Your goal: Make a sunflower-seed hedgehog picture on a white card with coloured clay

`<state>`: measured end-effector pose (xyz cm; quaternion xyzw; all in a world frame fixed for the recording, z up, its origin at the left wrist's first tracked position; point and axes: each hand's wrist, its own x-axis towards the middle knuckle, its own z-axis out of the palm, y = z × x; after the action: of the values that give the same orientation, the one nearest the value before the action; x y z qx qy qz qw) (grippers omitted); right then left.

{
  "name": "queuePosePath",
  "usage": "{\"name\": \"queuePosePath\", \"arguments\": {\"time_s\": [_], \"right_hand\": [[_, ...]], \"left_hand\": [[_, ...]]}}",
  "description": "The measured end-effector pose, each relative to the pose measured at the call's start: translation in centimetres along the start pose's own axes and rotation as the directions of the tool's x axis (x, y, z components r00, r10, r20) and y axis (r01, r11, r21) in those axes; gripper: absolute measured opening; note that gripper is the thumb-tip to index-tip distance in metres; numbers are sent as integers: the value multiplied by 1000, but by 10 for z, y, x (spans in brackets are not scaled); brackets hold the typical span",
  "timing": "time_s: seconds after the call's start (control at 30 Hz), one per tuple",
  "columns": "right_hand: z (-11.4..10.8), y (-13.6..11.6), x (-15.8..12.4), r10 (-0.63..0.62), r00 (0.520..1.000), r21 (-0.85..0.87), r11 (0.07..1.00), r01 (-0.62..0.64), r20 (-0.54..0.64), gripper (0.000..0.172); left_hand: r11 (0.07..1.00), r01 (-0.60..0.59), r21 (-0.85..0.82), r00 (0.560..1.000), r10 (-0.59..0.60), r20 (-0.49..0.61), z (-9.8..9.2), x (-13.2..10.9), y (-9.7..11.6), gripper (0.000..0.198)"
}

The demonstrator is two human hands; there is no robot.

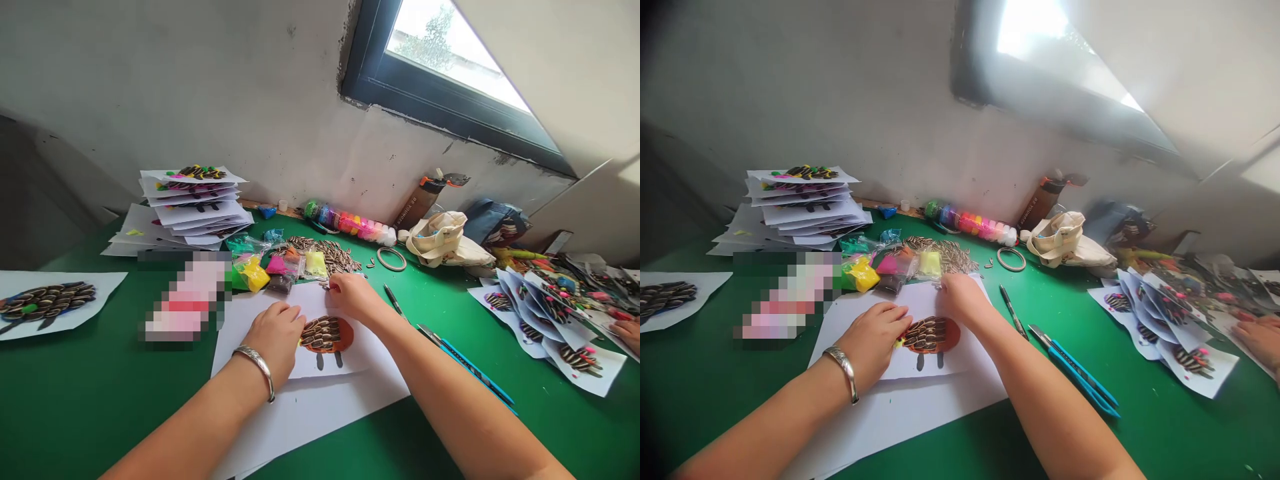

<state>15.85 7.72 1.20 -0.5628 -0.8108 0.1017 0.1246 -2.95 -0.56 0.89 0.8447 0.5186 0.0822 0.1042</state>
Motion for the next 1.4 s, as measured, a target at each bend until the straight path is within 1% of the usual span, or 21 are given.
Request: {"name": "queuePosePath", "arguments": {"time_s": [0.07,0.13,0.23,0.27,0.3,0.33,0.37,0.4,0.43,0.47,0.53,0.6,0.67,0.8,0.97,1.13,1.3,1.4], "right_hand": [[-5,-1,-4,-4,1000,5,1000,4,8,19],[-12,0,-15,-8,1000,26,1000,8,4,21],[-19,1,-45,1,1000,93,996,1,-20,23],[-20,1,-57,6,999,148,989,-1,-32,23],[-20,1,-69,36,997,326,945,-14,-62,20],[-19,0,-81,58,997,480,877,-24,-56,17],[-18,-1,-91,56,998,584,811,-30,-26,16],[-16,-2,-99,45,999,653,757,-39,8,17],[-14,-4,-105,31,999,690,722,-45,32,18],[-12,-6,-109,12,999,703,710,-37,41,19],[-9,-8,-111,-14,1000,665,747,5,8,22],[-6,-8,-109,-40,997,565,822,67,-61,22],[-4,-7,-108,-75,992,465,878,112,-97,23],[-2,-5,-108,-124,989,373,916,146,-83,20],[2,-8,-109,-147,979,288,940,183,-143,19],[5,-11,-111,-94,983,281,950,136,-156,21],[7,-17,-111,-38,992,338,938,78,-122,21],[8,-19,-110,-5,995,337,941,40,-104,18]], "left_hand": [[1000,3,0,1000,-3,-3,0,0,0,40],[1000,8,2,1000,-8,-3,0,0,1,40],[1000,14,6,1000,-14,9,-1,0,2,40],[1000,16,8,1000,-16,18,-1,0,2,41],[1000,17,8,999,-17,31,-2,0,3,42],[1000,17,8,999,-18,45,-3,1,3,43],[1000,19,7,998,-19,58,-3,1,3,44],[1000,20,5,997,-20,69,-4,1,3,44],[1000,20,4,997,-20,74,-4,2,3,44],[1000,20,3,997,-20,75,-4,2,3,44],[1000,19,6,997,-20,71,-3,3,2,43],[1000,18,12,997,-19,68,-3,3,1,43],[1000,17,17,998,-18,66,-2,2,1,43],[1000,19,18,997,-21,68,-1,1,1,43],[1000,22,14,997,-23,71,0,3,0,43],[999,30,21,996,-32,84,-1,3,1,45],[999,30,19,997,-32,76,-2,3,2,43],[999,31,20,997,-32,73,-1,3,2,44]]}}
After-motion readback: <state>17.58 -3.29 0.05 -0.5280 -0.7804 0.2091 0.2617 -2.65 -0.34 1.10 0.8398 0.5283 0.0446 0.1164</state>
